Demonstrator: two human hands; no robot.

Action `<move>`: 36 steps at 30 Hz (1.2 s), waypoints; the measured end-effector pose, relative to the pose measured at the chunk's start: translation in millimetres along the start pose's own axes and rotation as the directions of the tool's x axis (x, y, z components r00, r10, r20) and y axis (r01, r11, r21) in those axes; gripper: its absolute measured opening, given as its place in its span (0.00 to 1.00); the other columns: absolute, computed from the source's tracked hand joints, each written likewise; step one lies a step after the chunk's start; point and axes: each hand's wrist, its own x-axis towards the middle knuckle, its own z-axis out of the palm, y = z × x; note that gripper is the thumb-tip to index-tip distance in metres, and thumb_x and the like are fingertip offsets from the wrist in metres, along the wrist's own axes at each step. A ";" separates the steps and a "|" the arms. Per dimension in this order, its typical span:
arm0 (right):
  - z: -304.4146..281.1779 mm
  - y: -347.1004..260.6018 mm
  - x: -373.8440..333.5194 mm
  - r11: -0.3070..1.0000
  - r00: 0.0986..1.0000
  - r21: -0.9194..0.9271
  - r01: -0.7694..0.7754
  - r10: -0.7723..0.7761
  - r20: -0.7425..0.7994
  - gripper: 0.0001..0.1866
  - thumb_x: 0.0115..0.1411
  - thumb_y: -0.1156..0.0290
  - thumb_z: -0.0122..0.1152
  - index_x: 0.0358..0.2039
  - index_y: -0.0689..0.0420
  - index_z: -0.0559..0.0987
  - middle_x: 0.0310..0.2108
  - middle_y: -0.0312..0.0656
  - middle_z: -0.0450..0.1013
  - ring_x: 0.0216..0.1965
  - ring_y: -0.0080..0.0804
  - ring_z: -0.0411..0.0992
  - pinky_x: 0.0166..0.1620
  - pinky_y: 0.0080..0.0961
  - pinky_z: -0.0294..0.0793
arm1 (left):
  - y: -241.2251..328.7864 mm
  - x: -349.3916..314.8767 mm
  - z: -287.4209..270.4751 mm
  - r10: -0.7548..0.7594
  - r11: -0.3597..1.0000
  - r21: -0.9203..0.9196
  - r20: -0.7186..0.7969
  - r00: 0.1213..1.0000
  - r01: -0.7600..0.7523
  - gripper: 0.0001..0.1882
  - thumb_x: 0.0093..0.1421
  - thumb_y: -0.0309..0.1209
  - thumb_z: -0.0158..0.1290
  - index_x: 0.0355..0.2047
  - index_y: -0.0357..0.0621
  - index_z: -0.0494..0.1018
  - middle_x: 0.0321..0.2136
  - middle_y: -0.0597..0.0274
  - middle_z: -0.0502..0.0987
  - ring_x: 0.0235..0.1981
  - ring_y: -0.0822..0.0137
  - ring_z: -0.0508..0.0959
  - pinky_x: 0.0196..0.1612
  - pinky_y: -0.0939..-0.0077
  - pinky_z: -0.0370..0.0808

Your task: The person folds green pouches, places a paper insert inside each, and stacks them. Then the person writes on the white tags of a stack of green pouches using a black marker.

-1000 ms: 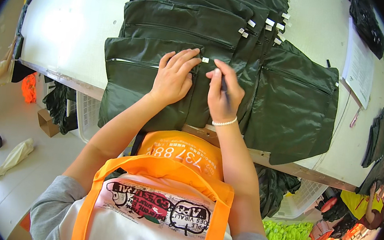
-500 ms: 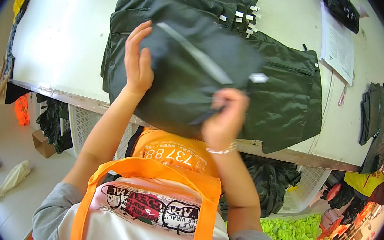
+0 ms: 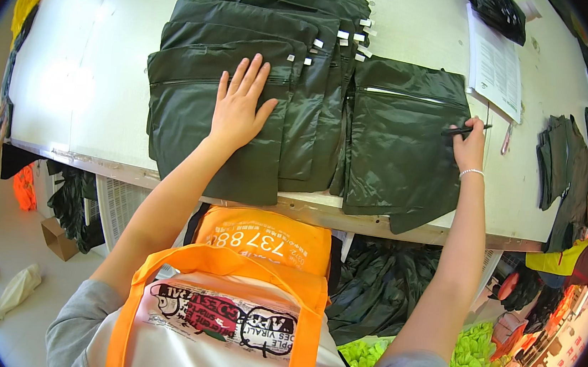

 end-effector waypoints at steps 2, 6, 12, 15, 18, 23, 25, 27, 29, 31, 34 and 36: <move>6.4 12.7 -9.7 0.950 0.954 -0.153 -0.272 0.287 0.089 0.30 0.48 0.54 0.70 0.41 0.59 0.66 0.37 0.52 0.73 0.39 0.49 0.73 0.46 0.37 0.71 | -0.9 -0.6 -0.6 0.000 1.000 0.000 0.013 1.000 0.000 0.34 0.62 0.45 0.49 0.66 0.49 0.56 0.68 0.62 0.52 0.69 0.57 0.51 0.67 0.51 0.46; -0.5 12.4 -29.1 0.841 0.853 -0.292 -0.455 0.506 0.129 0.44 0.39 0.37 0.71 0.45 0.59 0.66 0.41 0.55 0.74 0.44 0.52 0.74 0.48 0.39 0.72 | -1.3 -1.6 -3.5 -0.014 1.000 0.006 0.012 1.000 0.014 0.34 0.62 0.44 0.49 0.66 0.49 0.56 0.68 0.62 0.52 0.68 0.56 0.51 0.67 0.50 0.46; -17.5 -11.6 -43.3 0.753 0.800 -0.419 -0.507 0.592 0.095 0.41 0.46 0.36 0.66 0.43 0.62 0.66 0.38 0.59 0.75 0.41 0.55 0.75 0.44 0.42 0.73 | -0.3 -1.1 -2.0 -0.007 1.000 0.002 0.000 1.000 0.007 0.34 0.61 0.44 0.50 0.65 0.48 0.56 0.68 0.61 0.52 0.68 0.56 0.51 0.67 0.50 0.46; -6.5 -16.8 -49.6 0.871 0.864 -0.287 -0.398 0.462 0.202 0.35 0.52 0.42 0.64 0.42 0.62 0.66 0.35 0.62 0.74 0.39 0.58 0.74 0.42 0.43 0.73 | 1.1 0.2 -1.5 0.001 1.000 0.006 -0.003 1.000 -0.001 0.34 0.61 0.44 0.50 0.65 0.47 0.56 0.68 0.61 0.52 0.68 0.56 0.51 0.67 0.50 0.46; 0.8 -31.5 -63.7 0.917 0.911 -0.192 -0.350 0.381 0.158 0.29 0.56 0.48 0.63 0.41 0.62 0.65 0.34 0.59 0.74 0.36 0.59 0.73 0.39 0.44 0.71 | 2.5 -1.8 -2.5 0.001 1.000 0.011 0.007 1.000 -0.001 0.34 0.61 0.44 0.49 0.65 0.47 0.56 0.68 0.61 0.52 0.68 0.56 0.51 0.67 0.50 0.45; 2.5 -65.4 -65.5 0.984 0.971 -0.135 -0.115 0.083 -0.225 0.19 0.63 0.63 0.58 0.47 0.63 0.68 0.40 0.56 0.73 0.40 0.55 0.72 0.43 0.42 0.70 | 12.9 -18.8 -5.6 0.012 1.000 0.023 0.050 0.999 -0.013 0.31 0.62 0.44 0.49 0.65 0.56 0.58 0.68 0.57 0.52 0.68 0.54 0.52 0.66 0.46 0.46; 5.1 -123.0 -66.9 0.955 0.955 0.288 -0.069 0.147 -0.257 0.17 0.68 0.65 0.48 0.53 0.60 0.68 0.37 0.48 0.74 0.38 0.40 0.73 0.42 0.31 0.72 | 10.2 -32.2 -7.8 0.000 0.999 0.036 0.066 0.998 -0.002 0.29 0.61 0.44 0.50 0.63 0.60 0.61 0.67 0.56 0.53 0.67 0.53 0.53 0.65 0.44 0.48; -1.3 -184.5 -71.2 0.832 0.980 0.535 -0.145 0.197 -0.041 0.18 0.70 0.62 0.44 0.53 0.58 0.71 0.34 0.42 0.74 0.35 0.30 0.73 0.40 0.26 0.72 | 6.6 -48.5 -14.6 -0.016 0.998 0.054 0.092 0.996 0.012 0.29 0.60 0.45 0.51 0.62 0.61 0.62 0.67 0.57 0.54 0.67 0.54 0.54 0.64 0.43 0.49; 14.1 -208.0 -76.8 0.824 0.995 0.566 -0.027 0.076 -0.063 0.19 0.70 0.59 0.43 0.51 0.58 0.74 0.31 0.39 0.74 0.31 0.25 0.72 0.38 0.23 0.72 | 7.3 -56.1 -25.8 0.018 1.000 -0.014 0.080 0.997 -0.017 0.27 0.59 0.40 0.53 0.58 0.50 0.66 0.65 0.54 0.56 0.65 0.51 0.57 0.64 0.50 0.53; 28.6 -243.0 -82.0 0.657 0.984 0.733 -0.178 0.141 0.112 0.16 0.70 0.62 0.46 0.48 0.59 0.77 0.33 0.39 0.76 0.31 0.25 0.73 0.39 0.21 0.73 | 1.4 -60.1 -26.5 0.062 0.989 -0.135 0.066 0.996 -0.053 0.26 0.57 0.38 0.55 0.55 0.44 0.67 0.65 0.54 0.58 0.64 0.51 0.59 0.63 0.55 0.56; 59.3 -306.5 -80.1 0.541 0.999 0.840 -0.034 -0.011 0.047 0.11 0.68 0.73 0.49 0.48 0.60 0.76 0.34 0.43 0.78 0.35 0.27 0.77 0.41 0.22 0.75 | -8.1 -50.8 -24.5 0.066 0.984 -0.163 -0.005 0.998 -0.066 0.23 0.56 0.34 0.56 0.50 0.39 0.69 0.58 0.55 0.65 0.58 0.51 0.65 0.58 0.60 0.62; 79.9 -321.6 -78.9 0.554 0.995 0.832 0.020 -0.095 0.040 0.11 0.67 0.76 0.49 0.47 0.60 0.75 0.36 0.47 0.77 0.36 0.28 0.77 0.41 0.24 0.77 | -7.0 -37.0 -23.5 0.065 0.978 -0.193 -0.074 0.995 -0.078 0.22 0.56 0.34 0.55 0.51 0.45 0.70 0.51 0.59 0.69 0.51 0.54 0.69 0.53 0.60 0.64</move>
